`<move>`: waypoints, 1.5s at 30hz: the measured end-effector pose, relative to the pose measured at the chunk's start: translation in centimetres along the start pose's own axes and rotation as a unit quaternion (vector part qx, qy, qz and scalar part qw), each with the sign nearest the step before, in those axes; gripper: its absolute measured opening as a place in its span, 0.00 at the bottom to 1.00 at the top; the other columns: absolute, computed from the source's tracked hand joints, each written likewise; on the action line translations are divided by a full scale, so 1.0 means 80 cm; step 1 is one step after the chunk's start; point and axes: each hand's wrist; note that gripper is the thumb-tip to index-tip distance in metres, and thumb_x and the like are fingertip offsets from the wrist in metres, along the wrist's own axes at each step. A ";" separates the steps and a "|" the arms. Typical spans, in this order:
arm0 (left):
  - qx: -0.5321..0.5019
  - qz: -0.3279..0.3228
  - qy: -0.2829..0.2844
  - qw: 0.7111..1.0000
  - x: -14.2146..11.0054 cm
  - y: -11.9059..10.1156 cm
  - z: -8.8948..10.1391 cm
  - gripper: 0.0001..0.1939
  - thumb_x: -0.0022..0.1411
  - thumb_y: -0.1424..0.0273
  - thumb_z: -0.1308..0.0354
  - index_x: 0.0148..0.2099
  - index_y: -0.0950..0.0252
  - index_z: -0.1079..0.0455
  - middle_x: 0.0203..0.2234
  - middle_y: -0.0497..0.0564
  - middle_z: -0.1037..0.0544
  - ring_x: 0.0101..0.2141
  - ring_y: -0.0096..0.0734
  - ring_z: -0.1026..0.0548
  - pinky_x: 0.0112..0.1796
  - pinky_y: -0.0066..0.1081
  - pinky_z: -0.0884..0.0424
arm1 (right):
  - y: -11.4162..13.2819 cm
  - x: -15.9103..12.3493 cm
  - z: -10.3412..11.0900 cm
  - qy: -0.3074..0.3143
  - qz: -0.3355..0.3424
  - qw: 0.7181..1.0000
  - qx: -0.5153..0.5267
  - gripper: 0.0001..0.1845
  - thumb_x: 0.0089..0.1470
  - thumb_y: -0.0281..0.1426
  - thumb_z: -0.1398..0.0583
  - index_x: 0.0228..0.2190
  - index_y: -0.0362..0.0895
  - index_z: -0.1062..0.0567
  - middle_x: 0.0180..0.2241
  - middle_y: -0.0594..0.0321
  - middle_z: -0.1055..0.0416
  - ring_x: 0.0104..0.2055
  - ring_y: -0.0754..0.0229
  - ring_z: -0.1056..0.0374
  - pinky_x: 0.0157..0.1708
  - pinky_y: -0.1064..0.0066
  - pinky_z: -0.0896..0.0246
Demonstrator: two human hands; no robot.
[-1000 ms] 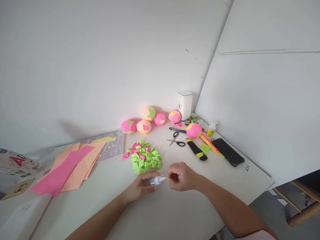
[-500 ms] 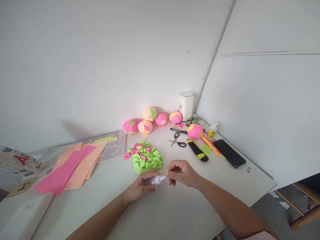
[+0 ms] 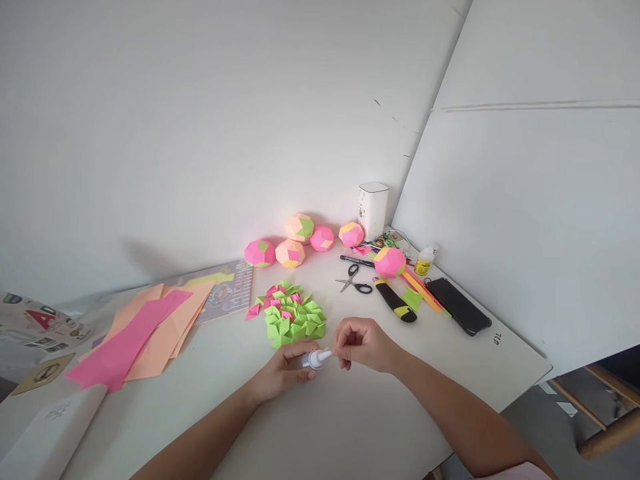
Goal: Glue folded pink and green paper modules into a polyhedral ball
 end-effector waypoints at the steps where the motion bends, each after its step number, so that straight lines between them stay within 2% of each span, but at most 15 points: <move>1: 0.000 0.000 0.002 1.000 0.000 0.000 0.000 0.17 0.50 0.59 0.36 0.39 0.63 0.27 0.31 0.50 0.31 0.34 0.33 0.35 0.36 0.31 0.39 | 0.000 0.000 0.001 0.006 -0.001 1.000 -0.013 0.10 0.45 0.31 0.33 0.25 0.40 0.29 0.26 0.66 0.33 0.20 0.67 0.32 0.21 0.72 0.33; 5: 0.006 -0.006 0.006 1.000 0.000 0.003 0.001 0.17 0.51 0.59 0.37 0.41 0.62 0.27 0.32 0.50 0.30 0.35 0.33 0.35 0.36 0.31 0.38 | -0.003 -0.001 0.002 0.016 0.023 0.996 -0.080 0.10 0.47 0.32 0.34 0.33 0.41 0.24 0.29 0.64 0.34 0.21 0.67 0.31 0.21 0.73 0.32; 11: 0.031 -0.002 0.003 1.000 -0.001 0.005 0.001 0.17 0.51 0.59 0.37 0.41 0.63 0.26 0.32 0.50 0.30 0.34 0.33 0.35 0.36 0.30 0.38 | -0.007 -0.002 0.004 0.017 0.101 0.974 -0.200 0.08 0.51 0.34 0.37 0.30 0.42 0.21 0.30 0.61 0.33 0.20 0.69 0.34 0.20 0.75 0.33; 15: 0.032 0.000 0.003 0.999 0.000 0.004 0.001 0.17 0.51 0.58 0.37 0.41 0.63 0.27 0.31 0.50 0.30 0.34 0.33 0.35 0.36 0.31 0.38 | -0.007 -0.001 0.007 0.015 0.123 0.969 -0.213 0.09 0.50 0.34 0.36 0.26 0.41 0.22 0.30 0.61 0.32 0.20 0.69 0.33 0.21 0.75 0.33; 25: 0.043 -0.008 0.026 0.999 -0.001 0.004 0.002 0.18 0.52 0.58 0.37 0.42 0.63 0.27 0.33 0.51 0.29 0.34 0.33 0.34 0.36 0.31 0.37 | -0.013 0.000 0.003 0.020 0.116 0.972 -0.205 0.14 0.42 0.37 0.32 0.21 0.41 0.29 0.25 0.65 0.33 0.20 0.68 0.35 0.18 0.76 0.39; 33: 0.041 -0.018 0.040 0.998 -0.001 0.002 0.002 0.16 0.52 0.59 0.37 0.41 0.62 0.26 0.33 0.50 0.30 0.34 0.33 0.34 0.37 0.31 0.38 | -0.023 0.002 0.005 0.020 0.219 0.936 -0.274 0.16 0.43 0.39 0.32 0.20 0.43 0.30 0.22 0.63 0.33 0.25 0.64 0.37 0.23 0.73 0.41; 37: 0.040 -0.022 0.040 0.998 -0.001 0.002 0.003 0.16 0.52 0.60 0.37 0.41 0.62 0.26 0.33 0.50 0.30 0.35 0.34 0.34 0.37 0.31 0.37 | -0.024 0.004 0.004 0.018 0.240 0.932 -0.273 0.16 0.44 0.39 0.33 0.20 0.43 0.30 0.21 0.64 0.34 0.25 0.64 0.37 0.24 0.73 0.41; 40: 0.036 -0.019 0.039 0.998 -0.001 0.002 0.003 0.15 0.52 0.61 0.37 0.41 0.62 0.26 0.33 0.50 0.30 0.35 0.33 0.34 0.37 0.31 0.38 | -0.021 0.004 0.001 0.014 0.203 0.951 -0.233 0.17 0.42 0.38 0.31 0.19 0.42 0.31 0.21 0.65 0.35 0.23 0.65 0.37 0.22 0.74 0.42; 43: 0.019 -0.013 0.038 0.999 0.000 0.004 0.003 0.15 0.51 0.62 0.36 0.41 0.62 0.26 0.33 0.50 0.30 0.34 0.32 0.34 0.36 0.30 0.38 | -0.023 0.003 -0.001 0.026 0.081 0.988 -0.131 0.17 0.42 0.37 0.32 0.21 0.41 0.33 0.24 0.67 0.36 0.20 0.67 0.35 0.19 0.76 0.42; 45: 0.006 -0.013 0.034 0.999 0.000 0.006 0.004 0.15 0.51 0.62 0.36 0.41 0.62 0.26 0.33 0.50 0.30 0.34 0.32 0.34 0.35 0.30 0.39 | -0.027 0.002 -0.002 0.036 0.007 0.997 -0.064 0.17 0.44 0.37 0.33 0.23 0.41 0.34 0.24 0.68 0.36 0.20 0.67 0.33 0.19 0.76 0.41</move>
Point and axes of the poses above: each hand's wrist, its own x-axis towards the middle knuckle, its own z-axis out of the back of the hand, y = z × x
